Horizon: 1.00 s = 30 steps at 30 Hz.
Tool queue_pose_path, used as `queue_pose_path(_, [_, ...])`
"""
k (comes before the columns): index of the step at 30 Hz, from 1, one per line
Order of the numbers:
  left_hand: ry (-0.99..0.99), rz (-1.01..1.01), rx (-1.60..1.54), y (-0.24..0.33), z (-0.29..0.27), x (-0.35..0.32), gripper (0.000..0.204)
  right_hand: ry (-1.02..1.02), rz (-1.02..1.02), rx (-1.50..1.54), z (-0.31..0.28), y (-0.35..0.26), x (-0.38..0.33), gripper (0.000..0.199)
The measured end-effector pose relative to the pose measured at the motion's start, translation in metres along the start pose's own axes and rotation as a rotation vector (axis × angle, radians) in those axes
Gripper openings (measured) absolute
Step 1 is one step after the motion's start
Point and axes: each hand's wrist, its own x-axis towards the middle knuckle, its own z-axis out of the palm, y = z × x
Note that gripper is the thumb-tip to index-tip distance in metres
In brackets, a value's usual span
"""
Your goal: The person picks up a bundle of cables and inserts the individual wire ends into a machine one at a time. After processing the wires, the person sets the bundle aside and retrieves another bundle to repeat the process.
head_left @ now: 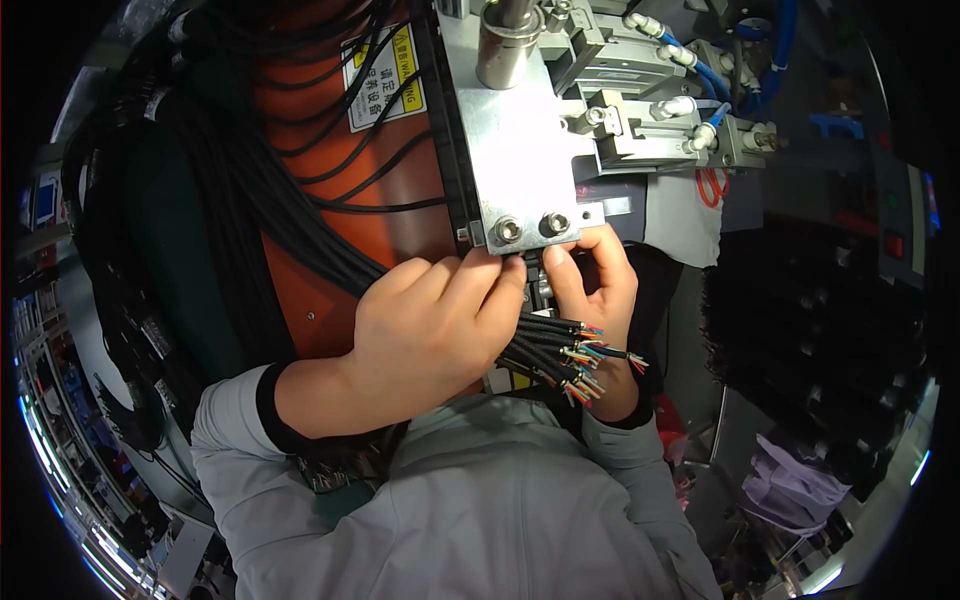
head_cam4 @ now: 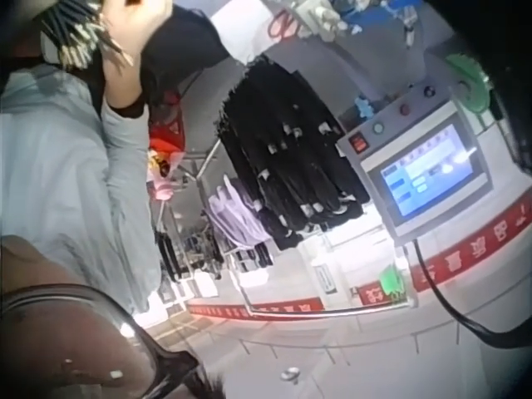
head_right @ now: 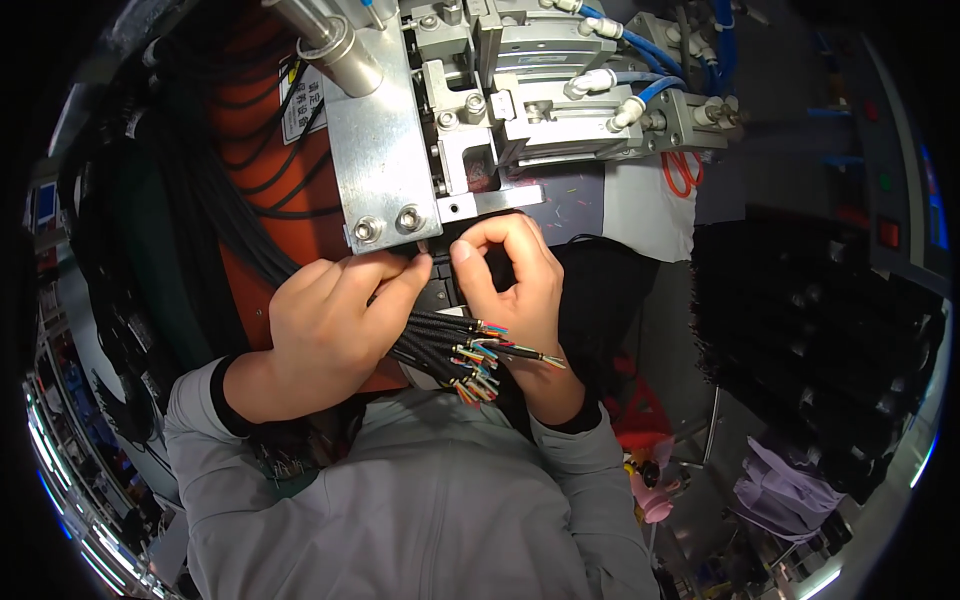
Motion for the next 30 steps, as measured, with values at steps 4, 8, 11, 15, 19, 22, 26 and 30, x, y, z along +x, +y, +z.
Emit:
queue_pose_path(4, [-0.080, -0.035, 0.045, 0.006, -0.010, -0.005, 0.019, 0.043, -0.039, 0.130, -0.005, -0.006, 0.000, 0.007])
queue_pose_path(8, [-0.233, -0.061, 0.069, 0.004, -0.019, -0.001, 0.021, -0.366, -0.438, 0.201, -0.038, -0.010, 0.018, 0.005])
queue_pose_path(11, [-0.261, 0.026, -0.125, -0.002, -0.021, -0.001, 0.023, -0.539, -0.616, 0.174, -0.043, -0.015, 0.017, 0.006])
queue_pose_path(15, [0.264, 0.162, -0.240, -0.009, -0.020, 0.015, 0.022, -0.381, -0.513, 0.168, -0.041, -0.017, 0.005, 0.011])
queue_pose_path(19, [0.158, 0.102, -0.344, -0.004, -0.017, 0.009, 0.020, -0.227, -0.372, 0.189, -0.027, -0.023, -0.003, 0.014])
queue_pose_path(22, [0.159, 0.082, -0.309, -0.004, -0.018, 0.010, 0.018, -0.246, -0.380, 0.130, -0.011, -0.038, -0.008, 0.014])
queue_pose_path(26, [0.215, 0.073, -0.295, -0.005, -0.012, 0.007, 0.016, 0.079, -0.180, 0.519, 0.007, -0.044, -0.014, 0.016])
queue_pose_path(30, [0.228, 0.064, -0.290, -0.004, -0.012, 0.008, 0.015, -0.084, -0.522, 0.065, -0.004, -0.034, -0.005, 0.018])
